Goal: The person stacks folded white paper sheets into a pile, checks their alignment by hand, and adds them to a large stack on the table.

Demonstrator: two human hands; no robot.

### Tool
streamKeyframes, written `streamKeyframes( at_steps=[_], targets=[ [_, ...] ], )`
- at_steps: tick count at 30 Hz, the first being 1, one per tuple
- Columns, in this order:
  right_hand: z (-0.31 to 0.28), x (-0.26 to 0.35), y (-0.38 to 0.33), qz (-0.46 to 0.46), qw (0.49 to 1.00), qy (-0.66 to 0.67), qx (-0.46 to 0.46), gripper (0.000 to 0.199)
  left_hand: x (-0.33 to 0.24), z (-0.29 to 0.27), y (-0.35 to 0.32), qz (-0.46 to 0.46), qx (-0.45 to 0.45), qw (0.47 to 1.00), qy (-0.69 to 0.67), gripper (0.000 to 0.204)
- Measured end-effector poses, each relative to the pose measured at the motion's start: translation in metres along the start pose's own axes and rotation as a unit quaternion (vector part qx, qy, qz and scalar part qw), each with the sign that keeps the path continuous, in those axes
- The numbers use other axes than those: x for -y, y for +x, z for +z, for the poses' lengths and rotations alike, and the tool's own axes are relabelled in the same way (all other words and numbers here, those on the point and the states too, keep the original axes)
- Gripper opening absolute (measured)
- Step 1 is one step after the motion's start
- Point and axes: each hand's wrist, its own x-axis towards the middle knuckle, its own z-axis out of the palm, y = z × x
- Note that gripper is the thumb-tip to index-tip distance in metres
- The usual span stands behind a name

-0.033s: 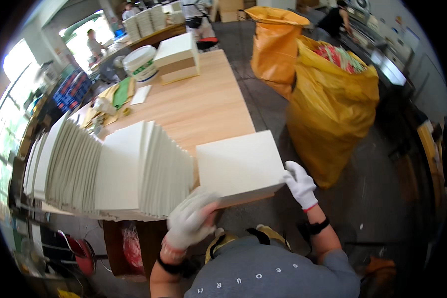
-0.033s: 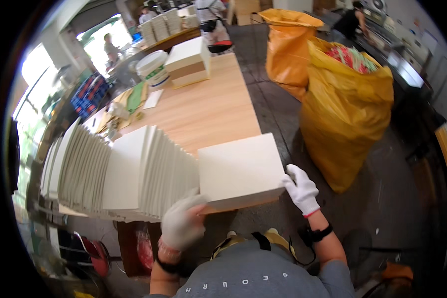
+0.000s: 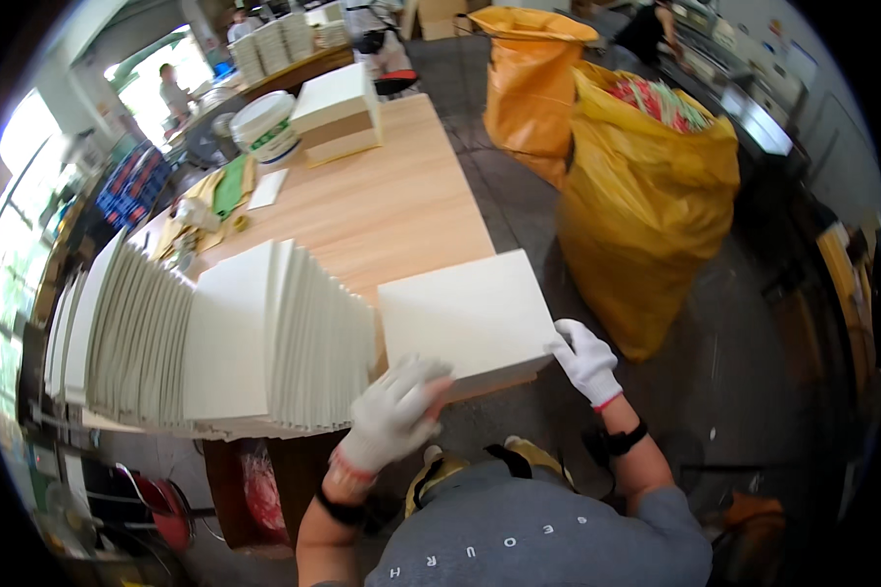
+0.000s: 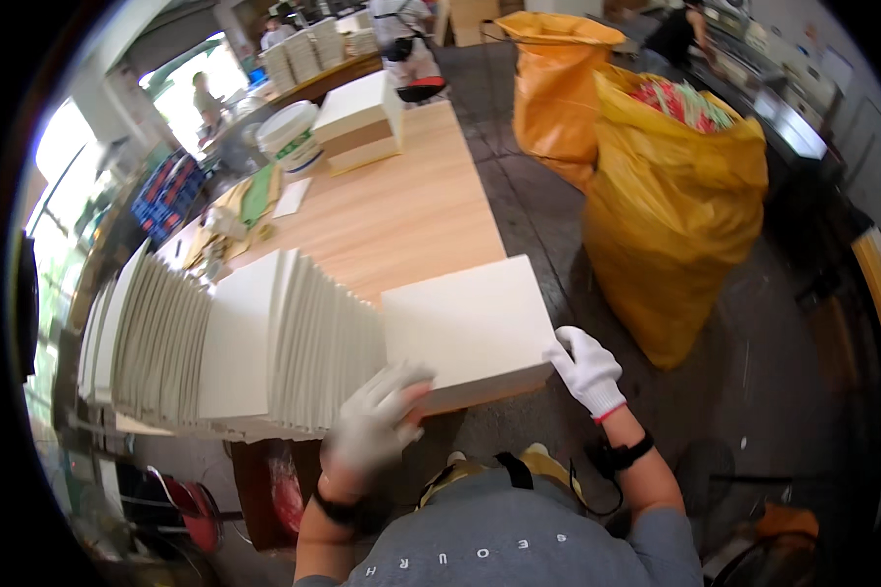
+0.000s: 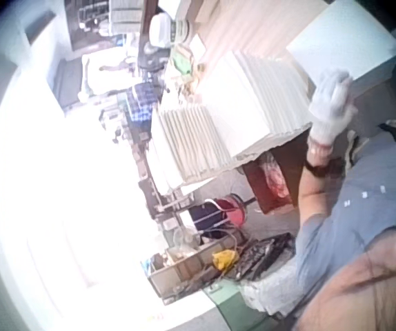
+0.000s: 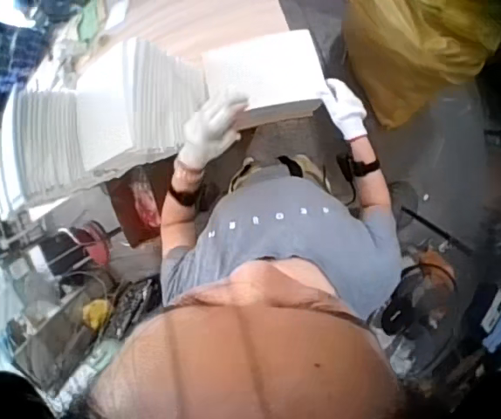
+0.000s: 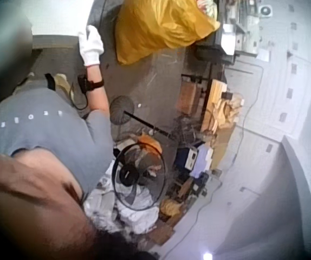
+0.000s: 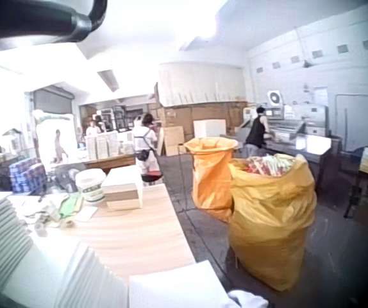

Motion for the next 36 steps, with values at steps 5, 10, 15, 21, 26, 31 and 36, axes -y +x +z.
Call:
streamKeyframes(
  at_steps=[5, 10, 15, 21, 26, 31, 36],
  targets=[
    [-0.002, -0.004, -0.001, -0.168, 0.964, -0.199, -0.046, 0.034, 0.052, 0.099, 0.047, 0.097, 0.107, 0.989, -0.011, 0.015],
    [-0.017, 0.040, 0.020, -0.295, 0.919, -0.211, -0.157, 0.039, 0.054, 0.114, 0.059, 0.119, 0.063, 0.988, -0.069, 0.012],
    [0.003, 0.059, 0.041, -0.323, 0.920, -0.134, -0.180, 0.019, 0.054, 0.115, 0.059, 0.091, 0.066, 0.982, -0.151, 0.011],
    [0.006, 0.054, 0.047, -0.314, 0.907, -0.168, -0.223, 0.011, 0.065, 0.114, 0.052, 0.017, 0.088, 0.974, -0.209, 0.017],
    [0.006, 0.047, 0.045, -0.342, 0.892, -0.179, -0.235, 0.019, 0.073, 0.115, 0.054, -0.025, 0.139, 0.963, -0.229, 0.020],
    [-0.001, 0.048, 0.045, -0.375, 0.897, -0.119, -0.201, 0.024, 0.070, 0.114, 0.043, -0.010, 0.082, 0.978, -0.189, 0.035],
    [0.008, 0.042, 0.048, -0.360, 0.888, -0.167, -0.231, 0.031, 0.066, 0.114, 0.050, 0.026, 0.086, 0.980, -0.176, 0.039]
  ],
)
